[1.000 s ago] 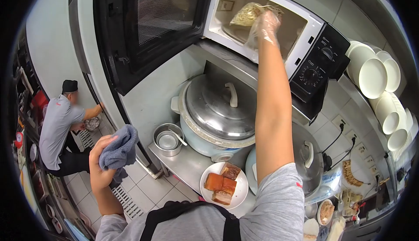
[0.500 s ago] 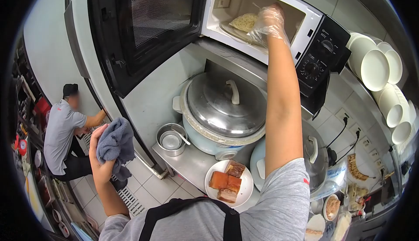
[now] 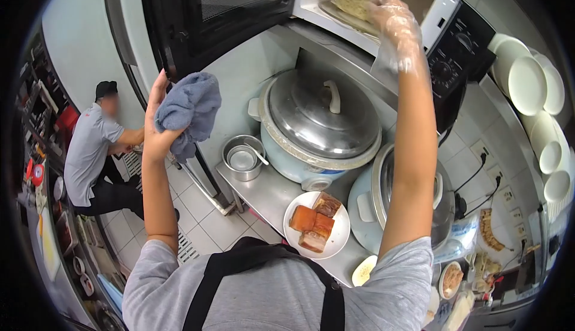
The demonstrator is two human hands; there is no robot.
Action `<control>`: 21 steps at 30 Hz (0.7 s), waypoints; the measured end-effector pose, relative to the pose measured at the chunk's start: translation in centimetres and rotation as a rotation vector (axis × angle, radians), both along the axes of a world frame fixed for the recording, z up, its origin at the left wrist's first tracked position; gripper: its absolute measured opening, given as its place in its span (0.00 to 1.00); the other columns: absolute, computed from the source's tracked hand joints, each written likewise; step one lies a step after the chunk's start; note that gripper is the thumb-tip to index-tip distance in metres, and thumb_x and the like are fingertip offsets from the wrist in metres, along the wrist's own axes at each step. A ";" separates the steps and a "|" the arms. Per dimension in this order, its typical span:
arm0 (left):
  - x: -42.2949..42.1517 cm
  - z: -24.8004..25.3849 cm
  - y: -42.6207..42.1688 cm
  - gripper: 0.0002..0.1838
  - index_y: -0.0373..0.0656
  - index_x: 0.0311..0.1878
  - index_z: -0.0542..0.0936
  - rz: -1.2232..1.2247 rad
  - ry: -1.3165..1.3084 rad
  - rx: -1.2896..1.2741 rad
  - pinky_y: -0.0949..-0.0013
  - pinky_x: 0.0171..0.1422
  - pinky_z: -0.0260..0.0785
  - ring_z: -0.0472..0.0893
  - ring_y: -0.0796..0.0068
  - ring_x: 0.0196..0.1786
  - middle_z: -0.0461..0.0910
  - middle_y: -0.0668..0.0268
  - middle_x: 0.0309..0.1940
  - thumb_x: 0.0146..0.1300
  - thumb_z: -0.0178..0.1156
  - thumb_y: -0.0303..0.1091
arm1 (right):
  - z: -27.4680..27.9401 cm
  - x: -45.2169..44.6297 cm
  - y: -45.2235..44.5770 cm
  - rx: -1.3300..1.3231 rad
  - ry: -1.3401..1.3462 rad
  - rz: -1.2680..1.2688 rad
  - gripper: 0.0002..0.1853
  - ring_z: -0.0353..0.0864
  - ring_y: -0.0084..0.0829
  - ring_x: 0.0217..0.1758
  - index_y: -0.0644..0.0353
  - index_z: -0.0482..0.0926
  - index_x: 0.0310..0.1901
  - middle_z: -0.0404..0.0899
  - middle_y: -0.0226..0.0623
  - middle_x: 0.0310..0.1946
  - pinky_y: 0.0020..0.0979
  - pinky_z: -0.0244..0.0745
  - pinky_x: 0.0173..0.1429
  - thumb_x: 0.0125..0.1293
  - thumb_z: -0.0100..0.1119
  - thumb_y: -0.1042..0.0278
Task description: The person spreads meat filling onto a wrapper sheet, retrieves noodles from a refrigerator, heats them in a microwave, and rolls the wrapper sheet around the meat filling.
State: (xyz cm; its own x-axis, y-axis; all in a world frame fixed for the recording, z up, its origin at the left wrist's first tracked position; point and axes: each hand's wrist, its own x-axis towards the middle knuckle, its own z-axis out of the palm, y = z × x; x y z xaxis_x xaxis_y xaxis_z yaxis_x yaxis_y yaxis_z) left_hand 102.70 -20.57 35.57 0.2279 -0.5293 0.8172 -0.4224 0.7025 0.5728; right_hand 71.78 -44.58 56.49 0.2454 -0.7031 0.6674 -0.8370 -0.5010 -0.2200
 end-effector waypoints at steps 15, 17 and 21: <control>-19.6 3.0 -7.1 0.47 0.45 0.70 0.62 -0.505 -0.286 0.087 0.69 0.55 0.68 0.68 0.64 0.62 0.62 0.56 0.64 0.41 0.67 0.28 | -18.4 -11.8 21.6 0.471 -0.372 0.331 0.14 0.77 0.35 0.27 0.67 0.78 0.41 0.79 0.42 0.30 0.33 0.74 0.36 0.61 0.63 0.64; -21.9 4.1 -6.7 0.48 0.45 0.71 0.60 -0.605 -0.370 0.132 0.68 0.57 0.68 0.67 0.62 0.63 0.61 0.55 0.64 0.41 0.68 0.28 | -21.9 -13.5 21.7 0.421 -0.457 0.334 0.17 0.78 0.32 0.29 0.67 0.76 0.46 0.80 0.41 0.34 0.34 0.74 0.36 0.60 0.64 0.65; -28.4 2.7 -5.9 0.58 0.45 0.74 0.48 -0.772 -0.656 0.177 0.58 0.66 0.61 0.61 0.52 0.66 0.54 0.50 0.64 0.38 0.72 0.29 | -25.9 -14.6 22.9 0.394 -1.130 0.547 0.31 0.79 0.30 0.42 0.64 0.65 0.61 0.74 0.41 0.51 0.32 0.76 0.47 0.57 0.67 0.69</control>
State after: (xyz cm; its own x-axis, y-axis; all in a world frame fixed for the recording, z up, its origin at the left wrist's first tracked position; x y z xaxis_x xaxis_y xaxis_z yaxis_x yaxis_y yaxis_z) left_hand 74.35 -26.50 38.30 -0.6890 -0.4672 0.5540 -0.1585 0.8431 0.5138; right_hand 57.21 -21.69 30.55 0.0039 -0.8850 0.4655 0.1931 -0.4561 -0.8687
